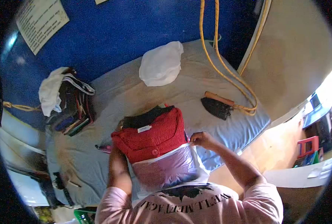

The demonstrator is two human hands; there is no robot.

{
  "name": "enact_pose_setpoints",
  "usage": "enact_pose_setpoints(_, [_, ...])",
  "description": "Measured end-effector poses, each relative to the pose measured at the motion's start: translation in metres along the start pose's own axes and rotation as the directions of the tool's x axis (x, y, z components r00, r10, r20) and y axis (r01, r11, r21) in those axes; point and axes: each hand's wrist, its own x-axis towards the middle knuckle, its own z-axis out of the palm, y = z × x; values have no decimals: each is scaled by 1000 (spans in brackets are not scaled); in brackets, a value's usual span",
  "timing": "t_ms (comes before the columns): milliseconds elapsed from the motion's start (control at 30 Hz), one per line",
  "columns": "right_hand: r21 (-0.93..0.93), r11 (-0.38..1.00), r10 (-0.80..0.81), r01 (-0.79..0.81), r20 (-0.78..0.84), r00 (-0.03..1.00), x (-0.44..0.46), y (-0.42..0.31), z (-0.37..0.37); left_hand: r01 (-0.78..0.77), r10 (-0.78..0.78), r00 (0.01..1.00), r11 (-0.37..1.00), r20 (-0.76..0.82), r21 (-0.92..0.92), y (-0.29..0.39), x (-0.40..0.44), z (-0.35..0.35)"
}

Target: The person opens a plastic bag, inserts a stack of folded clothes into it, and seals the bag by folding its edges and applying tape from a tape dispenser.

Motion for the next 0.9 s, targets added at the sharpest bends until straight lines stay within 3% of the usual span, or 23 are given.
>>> enact_pose_setpoints(67, [23,988,155,-155,-11,988,11,0,-9,81,-82,986,997,-145,-13,13,-14,30])
enact_pose_setpoints(100, [44,973,228,-227,-2,974,23,3,-9,84,-64,979,992,-195,96,11,-26,24])
enact_pose_setpoints(133, [17,998,58,-58,-21,998,37,23,-12,97,-46,969,974,-245,203,10,-39,18])
enact_pose_setpoints(167, [-117,990,82,-77,36,996,48,-10,-17,79,27,970,903,-240,422,-2,-50,-4])
enact_pose_setpoints(200, [-129,973,204,-192,89,975,68,-10,-24,66,90,972,779,-216,624,-18,-59,-28])
enact_pose_setpoints(233, [-14,990,140,-140,105,985,81,-15,-32,55,137,975,608,-173,792,-35,-71,-52])
enact_pose_setpoints(267, [-386,913,177,-131,86,980,106,-21,-39,38,168,979,402,-115,915,-49,-86,-70])
enact_pose_setpoints(300, [-510,855,160,-88,98,982,126,-43,-42,15,185,982,174,-47,985,-57,-105,-79])
enact_pose_setpoints(333, [-626,779,142,-42,111,984,147,-66,-39,-7,252,967,140,-29,990,-56,-134,-56])
enact_pose_setpoints(400, [-837,541,103,83,164,981,201,-79,-24,252,275,909,230,-312,940,-59,-186,29])
enact_pose_setpoints(433, [-795,578,38,185,252,967,229,-80,-15,511,196,781,345,-593,787,-69,-204,70])
enact_pose_setpoints(467, [-737,612,-19,285,346,938,251,-74,2,458,161,810,425,-563,781,-72,-225,108])
enact_pose_setpoints(500, [-769,526,-39,363,405,913,273,-72,22,402,135,837,506,-531,763,-82,-242,137])
enact_pose_setpoints(533, [-789,426,-63,443,462,884,292,-77,44,239,102,876,758,-472,607,-117,-250,146])
enact_pose_setpoints(600, [-784,270,-66,559,564,823,269,-140,95,77,72,948,894,-311,441,-180,-269,156])
enact_pose_setpoints(667, [-670,261,-130,695,689,713,286,-117,140,68,-37,997,880,-74,470,-203,-274,166])
enact_pose_setpoints(733, [-671,293,-46,681,702,711,247,-159,175,49,-139,974,901,179,432,-196,-262,168])
enact_pose_setpoints(833, [-626,479,-254,616,573,779,197,-175,193,31,-213,912,888,350,460,-139,-248,149])
enact_pose_setpoints(900, [-456,545,-604,704,369,707,157,-177,170,436,-531,806,832,263,342,-38,-256,148])
